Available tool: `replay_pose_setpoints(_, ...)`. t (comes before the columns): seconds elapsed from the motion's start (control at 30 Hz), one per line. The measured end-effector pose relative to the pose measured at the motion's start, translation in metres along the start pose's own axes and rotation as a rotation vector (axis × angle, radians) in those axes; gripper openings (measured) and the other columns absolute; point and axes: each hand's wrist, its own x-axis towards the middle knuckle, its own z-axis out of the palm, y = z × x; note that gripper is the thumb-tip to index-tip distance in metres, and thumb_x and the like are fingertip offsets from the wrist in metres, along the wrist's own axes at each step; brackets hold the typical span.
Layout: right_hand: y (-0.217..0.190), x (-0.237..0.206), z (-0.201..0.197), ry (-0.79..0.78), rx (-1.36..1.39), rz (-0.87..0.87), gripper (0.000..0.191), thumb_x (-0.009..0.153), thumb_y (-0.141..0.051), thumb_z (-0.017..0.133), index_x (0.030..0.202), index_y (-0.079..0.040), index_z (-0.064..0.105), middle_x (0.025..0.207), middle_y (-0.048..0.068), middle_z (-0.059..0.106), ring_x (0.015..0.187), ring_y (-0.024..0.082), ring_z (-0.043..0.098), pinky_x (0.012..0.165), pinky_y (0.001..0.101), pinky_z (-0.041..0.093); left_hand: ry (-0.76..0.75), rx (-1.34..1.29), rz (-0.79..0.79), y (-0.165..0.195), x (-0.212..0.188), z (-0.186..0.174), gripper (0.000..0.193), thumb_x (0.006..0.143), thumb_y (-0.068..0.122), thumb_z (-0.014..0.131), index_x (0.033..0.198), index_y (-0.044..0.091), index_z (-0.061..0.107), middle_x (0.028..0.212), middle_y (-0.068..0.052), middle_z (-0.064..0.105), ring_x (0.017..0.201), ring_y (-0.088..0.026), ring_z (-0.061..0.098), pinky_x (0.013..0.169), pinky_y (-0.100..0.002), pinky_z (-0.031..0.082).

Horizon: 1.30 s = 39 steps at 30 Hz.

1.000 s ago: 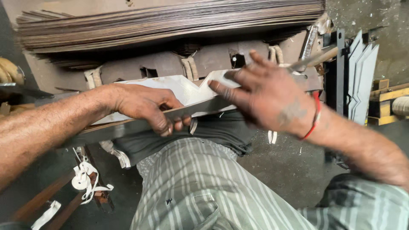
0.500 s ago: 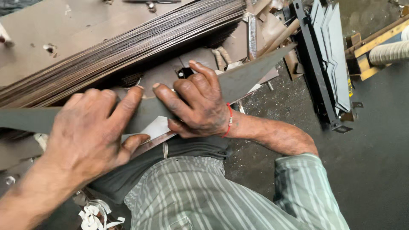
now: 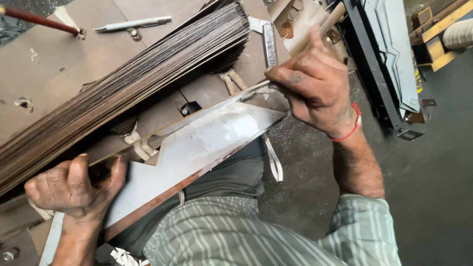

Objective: The person repeatedly picks up thin cardboard sheets from a stack and places them into a V-shaped metal guide on a machine. The person aligns the sheets and stacks them in the guide throughout the clip.

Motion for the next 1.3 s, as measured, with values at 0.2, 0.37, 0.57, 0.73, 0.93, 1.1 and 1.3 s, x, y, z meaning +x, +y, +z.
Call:
replay_pose_setpoints(0.2,0.017,-0.018,0.046,0.262,0.392,0.233,0.016,0.091,0.011,0.073,0.104,0.001,0.074,0.096,0.013,0.075,0.090,0.023,0.077,0.083,0.0299,0.063,-0.085,-0.026,-0.040,0.023,0.032,0.008,0.054,0.102,0.052,0.074,0.129,0.008,0.057,0.096,-0.005,0.055,0.086,-0.023,0.053,0.084,-0.041,0.036)
replay_pose_setpoints(0.37,0.023,-0.008,0.053,0.331,0.374,0.256,0.017,0.088,0.010,0.073,0.102,0.001,0.073,0.095,0.013,0.074,0.096,0.025,0.078,0.091,0.0360,0.066,-0.198,-0.299,0.116,0.068,0.113,0.004,0.057,0.099,0.032,0.077,0.141,-0.003,0.059,0.093,-0.011,0.066,0.070,-0.019,0.054,0.064,-0.036,0.040)
replay_pose_setpoints(0.57,0.047,-0.016,0.074,0.388,0.571,0.227,0.021,0.093,0.003,0.079,0.111,-0.001,0.070,0.099,0.010,0.075,0.094,0.025,0.078,0.096,0.0386,0.066,-0.378,-0.401,0.348,0.114,0.196,0.016,0.053,0.093,0.001,0.067,0.145,-0.005,0.058,0.083,-0.007,0.064,0.069,-0.018,0.061,0.063,-0.034,0.050)
replay_pose_setpoints(0.73,0.074,-0.014,0.095,0.389,0.777,0.407,0.038,0.093,-0.004,0.080,0.127,0.001,0.063,0.118,0.014,0.071,0.109,0.023,0.076,0.097,0.0344,0.068,-0.325,-0.394,0.249,0.114,0.235,0.010,0.051,0.085,0.004,0.066,0.135,-0.009,0.065,0.067,-0.005,0.061,0.052,-0.016,0.056,0.048,-0.034,0.044)
replay_pose_setpoints(0.93,0.094,-0.008,0.117,0.331,0.715,0.370,0.043,0.088,-0.007,0.088,0.125,-0.001,0.067,0.119,0.015,0.072,0.111,0.022,0.074,0.093,0.0304,0.063,-0.292,-0.385,0.339,0.111,0.269,0.001,0.040,0.095,-0.001,0.065,0.134,-0.010,0.061,0.095,-0.017,0.073,0.071,-0.024,0.065,0.064,-0.037,0.051)
replay_pose_setpoints(1.1,0.092,-0.010,0.129,0.358,0.724,0.437,0.039,0.090,-0.004,0.086,0.125,-0.005,0.069,0.118,0.014,0.074,0.110,0.022,0.076,0.089,0.0286,0.065,-0.357,-0.382,0.327,0.120,0.286,-0.002,0.048,0.081,-0.006,0.067,0.129,-0.009,0.065,0.079,-0.012,0.066,0.060,-0.022,0.063,0.056,-0.036,0.049)
replay_pose_setpoints(1.3,0.097,-0.011,0.130,0.356,0.703,0.394,0.037,0.088,-0.004,0.087,0.120,-0.005,0.068,0.113,0.013,0.073,0.107,0.023,0.077,0.093,0.0334,0.066,-0.335,-0.400,0.381,0.129,0.303,0.000,0.053,0.084,-0.009,0.064,0.135,-0.010,0.055,0.092,-0.015,0.071,0.069,-0.022,0.065,0.063,-0.035,0.050)
